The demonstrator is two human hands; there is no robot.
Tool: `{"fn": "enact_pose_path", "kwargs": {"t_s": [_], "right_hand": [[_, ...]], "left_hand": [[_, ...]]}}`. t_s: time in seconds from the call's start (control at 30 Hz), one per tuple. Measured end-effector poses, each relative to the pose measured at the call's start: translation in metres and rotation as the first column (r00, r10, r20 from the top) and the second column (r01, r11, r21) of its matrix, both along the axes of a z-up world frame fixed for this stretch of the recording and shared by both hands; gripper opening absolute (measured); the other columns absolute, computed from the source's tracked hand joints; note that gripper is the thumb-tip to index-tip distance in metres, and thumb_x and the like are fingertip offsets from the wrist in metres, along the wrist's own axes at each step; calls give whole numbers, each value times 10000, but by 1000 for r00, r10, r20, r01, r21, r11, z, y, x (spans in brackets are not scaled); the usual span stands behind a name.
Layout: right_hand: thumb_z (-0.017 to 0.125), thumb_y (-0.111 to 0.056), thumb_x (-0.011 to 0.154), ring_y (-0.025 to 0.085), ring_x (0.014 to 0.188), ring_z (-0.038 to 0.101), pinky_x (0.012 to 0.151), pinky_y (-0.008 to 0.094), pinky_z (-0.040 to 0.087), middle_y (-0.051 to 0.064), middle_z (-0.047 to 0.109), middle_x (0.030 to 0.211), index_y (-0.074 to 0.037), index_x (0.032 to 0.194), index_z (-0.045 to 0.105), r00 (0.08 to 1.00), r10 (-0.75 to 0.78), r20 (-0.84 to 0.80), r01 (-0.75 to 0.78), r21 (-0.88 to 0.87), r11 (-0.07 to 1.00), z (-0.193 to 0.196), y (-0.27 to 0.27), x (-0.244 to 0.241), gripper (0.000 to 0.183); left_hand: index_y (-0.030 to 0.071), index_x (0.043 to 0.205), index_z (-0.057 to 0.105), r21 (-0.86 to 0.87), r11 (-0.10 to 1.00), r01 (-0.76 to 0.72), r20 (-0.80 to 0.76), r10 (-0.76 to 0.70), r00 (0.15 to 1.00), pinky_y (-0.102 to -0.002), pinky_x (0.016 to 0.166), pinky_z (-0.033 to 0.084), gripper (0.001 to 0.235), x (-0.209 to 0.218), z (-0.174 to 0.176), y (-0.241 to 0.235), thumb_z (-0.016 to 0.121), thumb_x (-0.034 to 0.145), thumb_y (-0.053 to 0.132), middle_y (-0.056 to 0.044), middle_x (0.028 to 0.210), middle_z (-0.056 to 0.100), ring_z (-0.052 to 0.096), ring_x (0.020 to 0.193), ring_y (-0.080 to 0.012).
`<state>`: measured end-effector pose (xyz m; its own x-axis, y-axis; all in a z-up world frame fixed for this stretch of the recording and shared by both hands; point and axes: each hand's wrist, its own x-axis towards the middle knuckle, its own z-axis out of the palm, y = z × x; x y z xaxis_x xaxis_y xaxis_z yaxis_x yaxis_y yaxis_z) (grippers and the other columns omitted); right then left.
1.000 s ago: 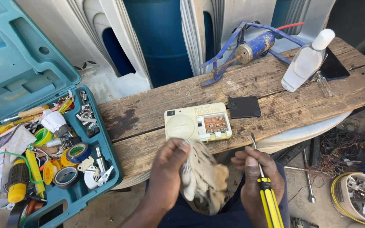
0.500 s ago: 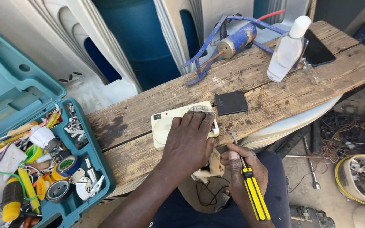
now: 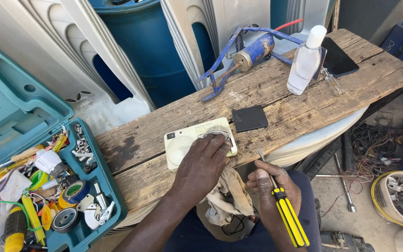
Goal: The person wipes the exterior of a radio with a cloth, then uses a screwdriver to unscrew and open the casing.
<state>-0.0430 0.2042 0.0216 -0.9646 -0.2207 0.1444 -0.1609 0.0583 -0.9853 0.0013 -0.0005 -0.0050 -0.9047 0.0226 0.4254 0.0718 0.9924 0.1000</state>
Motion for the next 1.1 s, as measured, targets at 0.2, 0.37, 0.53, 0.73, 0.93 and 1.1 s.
{"fn": "enact_pose_path", "kwargs": {"t_s": [0.2,0.37,0.53,0.73,0.93,1.1], "right_hand": [[624,-251,1028,176,683,797,636,269,629,91,798,825,-49,1189,787,1000,2,8,-2,-40,999,1,-7,8,305],[592,-222,1060,137,786,799,638,244,628,50,802,919,-92,1183,761,992,-41,-122,41,-5,999,-1,-17,6,247],[653,-386,944,200,1110,766,863,336,658,81,736,1285,-135,1426,587,976,98,-196,-84,81,993,-6,-17,5,547],[743,-231,909,227,1167,696,963,346,587,96,697,1290,-97,1303,688,999,18,-38,-29,-291,956,-32,-19,-6,421],[626,-172,977,237,1124,735,936,346,546,62,774,1264,-122,1207,736,976,-176,126,165,90,982,41,-19,-31,260],[663,-226,981,281,1155,719,990,390,521,106,761,1266,-136,1153,802,893,-36,449,64,-47,997,58,-55,-49,239]], "left_hand": [[130,1640,365,131,982,133,76,-144,987,-563,1341,334,492,-1,25,9,438,1163,225,-137,1693,360,322,1586,-407],[35,1544,518,196,947,253,56,-268,962,-543,1290,317,565,-12,44,14,610,988,-3,-225,1557,579,474,1517,-400],[100,1502,554,894,424,145,-141,-40,989,-377,909,565,517,16,77,61,443,998,71,-147,1554,620,676,1080,-266],[155,1560,445,970,226,-86,116,-126,985,-362,828,624,854,31,125,58,379,926,724,-101,1589,561,713,1104,-252],[82,1538,524,441,813,-381,155,349,924,-636,1132,357,777,3,73,-34,355,1031,646,-178,1517,612,555,1388,-407],[98,1492,583,322,836,-445,354,330,875,-601,1149,391,921,7,85,-28,327,996,831,-199,1360,673,612,1333,-395]]}}
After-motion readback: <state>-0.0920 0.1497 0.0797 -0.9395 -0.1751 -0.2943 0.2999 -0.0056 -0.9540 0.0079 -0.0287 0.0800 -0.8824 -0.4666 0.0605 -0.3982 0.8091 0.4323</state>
